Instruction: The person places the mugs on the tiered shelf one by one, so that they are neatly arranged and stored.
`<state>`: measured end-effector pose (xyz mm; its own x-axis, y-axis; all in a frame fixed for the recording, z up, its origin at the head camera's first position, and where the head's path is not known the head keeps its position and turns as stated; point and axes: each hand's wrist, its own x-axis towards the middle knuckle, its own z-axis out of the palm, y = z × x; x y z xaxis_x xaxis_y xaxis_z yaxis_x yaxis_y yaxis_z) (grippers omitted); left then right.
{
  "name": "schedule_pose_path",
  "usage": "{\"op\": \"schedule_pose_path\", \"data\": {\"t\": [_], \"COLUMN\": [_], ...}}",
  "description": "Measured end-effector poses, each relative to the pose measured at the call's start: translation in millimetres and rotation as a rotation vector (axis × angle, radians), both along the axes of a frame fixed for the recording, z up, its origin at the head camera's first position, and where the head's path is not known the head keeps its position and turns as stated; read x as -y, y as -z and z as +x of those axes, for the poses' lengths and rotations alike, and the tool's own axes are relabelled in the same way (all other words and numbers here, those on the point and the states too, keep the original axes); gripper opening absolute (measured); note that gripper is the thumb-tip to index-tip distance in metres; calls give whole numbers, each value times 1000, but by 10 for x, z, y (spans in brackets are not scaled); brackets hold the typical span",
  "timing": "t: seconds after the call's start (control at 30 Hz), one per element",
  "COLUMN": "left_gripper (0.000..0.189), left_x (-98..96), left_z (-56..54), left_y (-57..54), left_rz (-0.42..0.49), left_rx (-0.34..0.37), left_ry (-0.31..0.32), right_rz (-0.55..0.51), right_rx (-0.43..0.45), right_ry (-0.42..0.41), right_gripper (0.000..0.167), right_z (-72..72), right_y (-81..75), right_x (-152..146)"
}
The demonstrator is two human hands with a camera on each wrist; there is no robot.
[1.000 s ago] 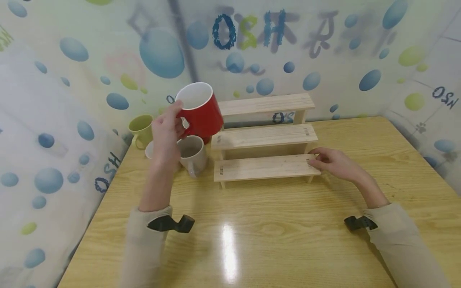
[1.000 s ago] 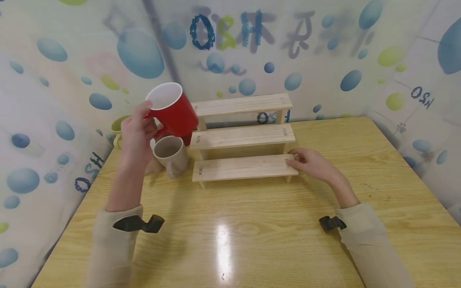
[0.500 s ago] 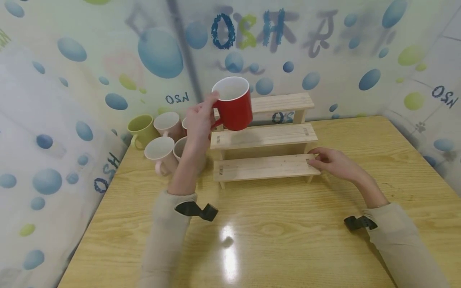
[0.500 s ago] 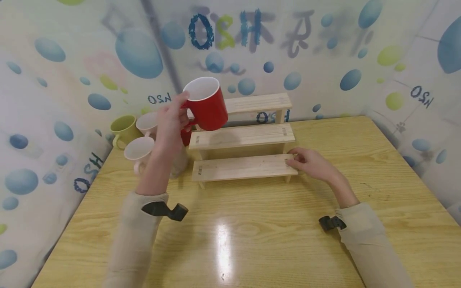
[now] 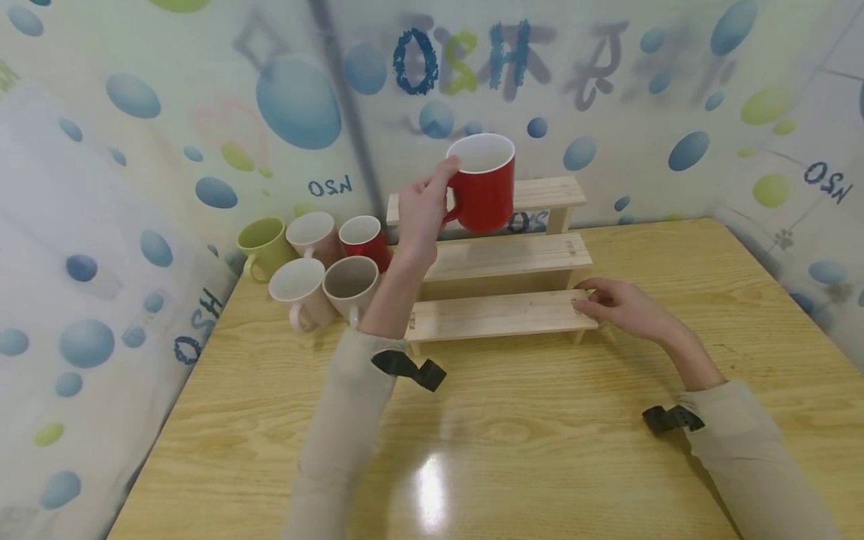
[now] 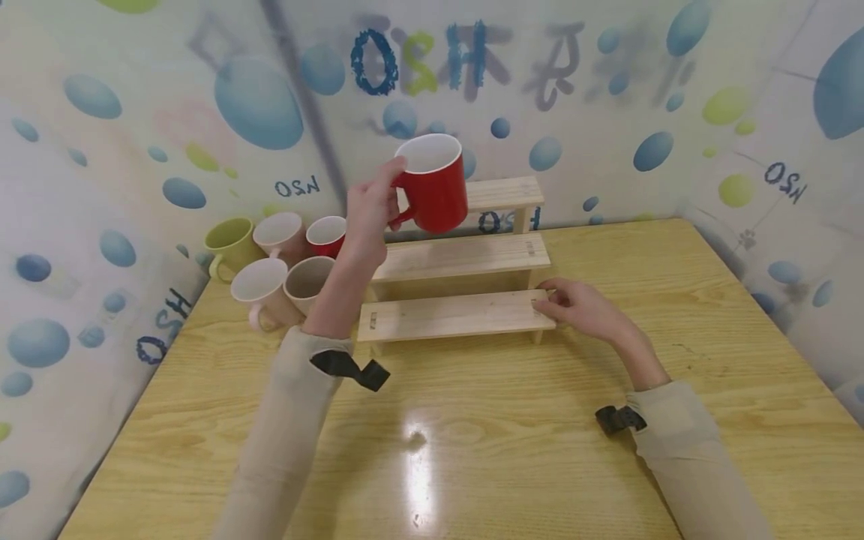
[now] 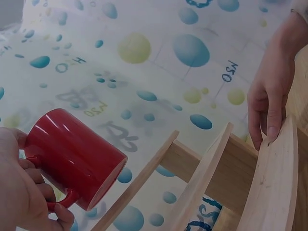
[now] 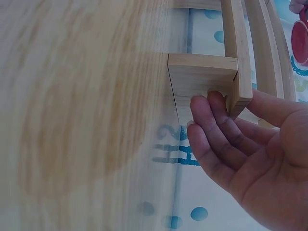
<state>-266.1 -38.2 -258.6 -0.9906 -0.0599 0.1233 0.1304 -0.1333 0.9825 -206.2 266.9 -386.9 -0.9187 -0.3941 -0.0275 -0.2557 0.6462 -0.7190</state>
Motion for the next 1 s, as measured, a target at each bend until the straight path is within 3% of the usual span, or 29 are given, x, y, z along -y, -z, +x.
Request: {"op": "schedule_pose_path", "data": {"t": [0.2,0.5,1.0], "left_gripper": [49,49,45], "left_x": [-122,-257,-487], "left_z": [-130,-263,-469], "left_y": [14,22,35], "left_rz": [-40,-26,-60], "left_rx": [-8,-16,10], "left_ry": [25,92,125], "right_rz": [5,-13,-32], "right_rx": [-7,-9,-2], "right_ry": [6,2,-6], "right_gripper": [43,42,42], "right_z": [-5,-6,-15], "right_y": [-11,17,32], "right_x": [-3,-18,-23]}}
